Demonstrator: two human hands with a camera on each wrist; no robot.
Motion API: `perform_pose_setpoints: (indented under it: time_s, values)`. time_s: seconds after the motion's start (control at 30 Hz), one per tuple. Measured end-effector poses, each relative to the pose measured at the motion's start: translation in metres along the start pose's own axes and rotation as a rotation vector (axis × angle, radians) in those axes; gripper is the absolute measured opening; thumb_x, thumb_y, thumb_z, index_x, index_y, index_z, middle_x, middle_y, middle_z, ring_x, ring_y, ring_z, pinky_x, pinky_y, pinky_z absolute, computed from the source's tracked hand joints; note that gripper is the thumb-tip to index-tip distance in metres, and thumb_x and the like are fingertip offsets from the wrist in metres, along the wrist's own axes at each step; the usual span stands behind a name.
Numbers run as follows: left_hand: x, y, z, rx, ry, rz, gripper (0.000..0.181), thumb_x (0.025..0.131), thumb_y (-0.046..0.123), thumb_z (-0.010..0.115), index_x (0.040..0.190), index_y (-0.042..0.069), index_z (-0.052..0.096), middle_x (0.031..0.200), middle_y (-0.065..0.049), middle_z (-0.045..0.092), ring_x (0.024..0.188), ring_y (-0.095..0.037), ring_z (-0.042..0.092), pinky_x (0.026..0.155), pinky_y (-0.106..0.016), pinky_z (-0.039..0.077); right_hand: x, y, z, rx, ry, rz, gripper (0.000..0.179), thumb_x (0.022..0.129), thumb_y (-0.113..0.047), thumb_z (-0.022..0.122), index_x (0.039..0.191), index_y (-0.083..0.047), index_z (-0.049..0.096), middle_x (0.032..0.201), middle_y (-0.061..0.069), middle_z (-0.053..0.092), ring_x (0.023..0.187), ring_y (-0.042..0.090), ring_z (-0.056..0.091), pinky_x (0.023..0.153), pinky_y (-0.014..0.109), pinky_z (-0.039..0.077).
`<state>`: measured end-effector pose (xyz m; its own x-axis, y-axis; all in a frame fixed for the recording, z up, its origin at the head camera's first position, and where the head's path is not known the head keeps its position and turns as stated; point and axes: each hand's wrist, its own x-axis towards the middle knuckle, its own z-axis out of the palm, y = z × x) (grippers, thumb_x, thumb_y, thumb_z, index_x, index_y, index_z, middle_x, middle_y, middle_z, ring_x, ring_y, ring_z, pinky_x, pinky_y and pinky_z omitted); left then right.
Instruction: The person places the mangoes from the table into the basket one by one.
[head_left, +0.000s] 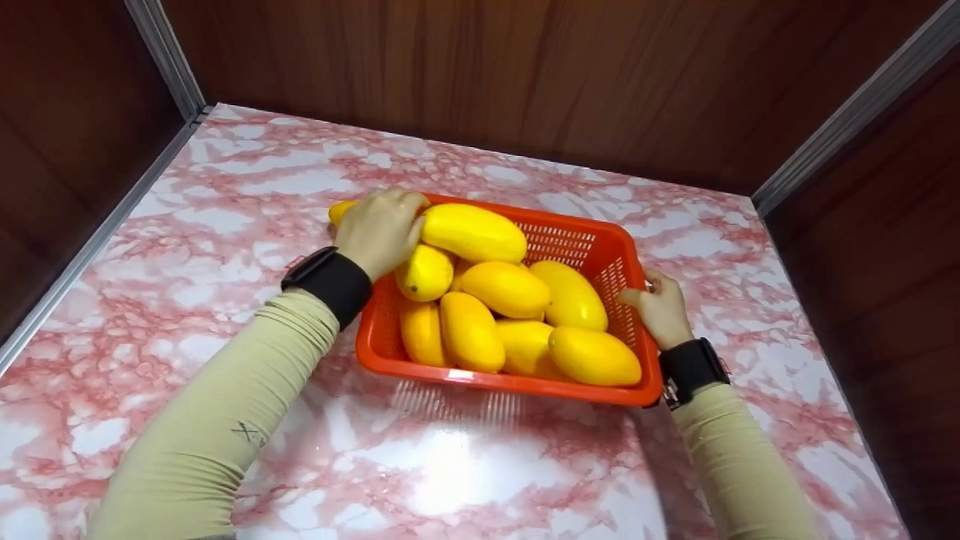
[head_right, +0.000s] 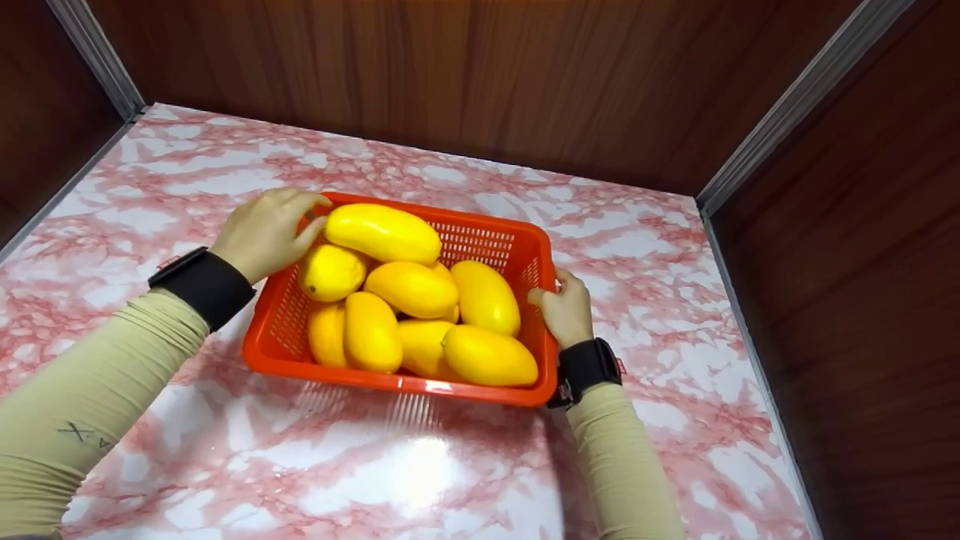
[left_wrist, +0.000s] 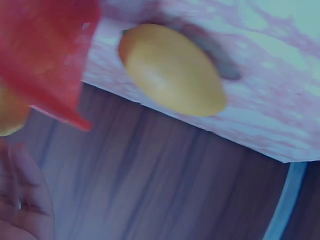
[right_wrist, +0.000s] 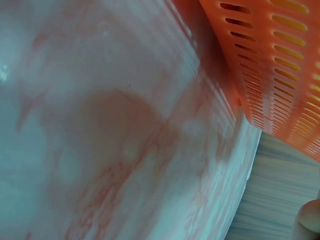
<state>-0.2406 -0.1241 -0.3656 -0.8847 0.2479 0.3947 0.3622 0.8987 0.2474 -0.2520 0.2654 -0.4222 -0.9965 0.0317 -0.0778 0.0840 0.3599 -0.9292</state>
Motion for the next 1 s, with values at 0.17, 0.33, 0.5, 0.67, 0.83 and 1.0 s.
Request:
perform_pose_setpoints:
  time_s: [0.17, 0.33, 0.5, 0.67, 0.83, 1.0]
  values:
    - [-0.004, -0.014, 0.004, 0.037, 0.055, -0.047, 0.025, 0.093, 0.012, 0.057, 0.114, 0.003, 0.065, 0.108, -0.019, 0.064, 0.1, -0.038, 0.06, 0.08, -0.05, 0.05, 0.0, -0.001, 0.001, 0.01, -0.003, -0.011, 0.049, 0.083, -0.001, 0.057, 0.131, 0.005, 0.053, 0.11, 0.03, 0.06, 0.08, 0.025, 0.068, 0.067, 0.035, 0.056]
    - [-0.007, -0.023, 0.008, 0.078, 0.072, -0.063, 0.027, 0.089, 0.006, 0.057, 0.115, 0.0, 0.063, 0.103, -0.021, 0.062, 0.093, -0.04, 0.059, 0.074, -0.052, 0.051, 0.0, -0.001, 0.001, 0.023, -0.012, -0.018, 0.05, 0.083, 0.0, 0.057, 0.132, 0.005, 0.052, 0.11, 0.031, 0.061, 0.08, 0.026, 0.069, 0.068, 0.036, 0.056]
    - [-0.007, -0.03, 0.015, 0.11, 0.032, -0.105, 0.026, 0.091, 0.004, 0.054, 0.116, 0.0, 0.06, 0.103, -0.021, 0.059, 0.091, -0.041, 0.057, 0.072, -0.053, 0.051, 0.0, 0.001, 0.001, 0.016, 0.001, -0.023, 0.05, 0.082, 0.0, 0.058, 0.131, 0.006, 0.053, 0.11, 0.032, 0.06, 0.079, 0.025, 0.069, 0.067, 0.036, 0.056]
    - [-0.007, -0.04, 0.023, 0.119, 0.007, -0.172, 0.028, 0.095, 0.006, 0.05, 0.121, -0.001, 0.056, 0.11, -0.023, 0.057, 0.098, -0.042, 0.055, 0.072, -0.056, 0.051, 0.001, 0.002, 0.001, 0.01, 0.016, -0.023, 0.049, 0.081, 0.0, 0.059, 0.13, 0.006, 0.055, 0.11, 0.031, 0.06, 0.076, 0.022, 0.068, 0.067, 0.036, 0.056]
    - [-0.01, -0.051, 0.03, 0.118, 0.002, -0.244, 0.049, 0.089, 0.015, 0.061, 0.133, -0.001, 0.045, 0.115, -0.027, 0.054, 0.106, -0.045, 0.05, 0.071, -0.058, 0.05, -0.004, -0.005, 0.002, 0.032, 0.006, -0.002, 0.049, 0.082, 0.002, 0.059, 0.13, 0.006, 0.054, 0.111, 0.033, 0.059, 0.077, 0.024, 0.068, 0.067, 0.038, 0.056]
    - [-0.014, -0.058, 0.036, 0.102, -0.067, -0.304, 0.064, 0.087, 0.021, 0.066, 0.142, 0.003, 0.039, 0.128, -0.027, 0.048, 0.114, -0.047, 0.043, 0.078, -0.059, 0.047, -0.012, -0.018, 0.002, 0.041, -0.016, 0.009, 0.05, 0.082, 0.003, 0.057, 0.131, 0.009, 0.052, 0.113, 0.038, 0.057, 0.079, 0.029, 0.069, 0.069, 0.041, 0.056]
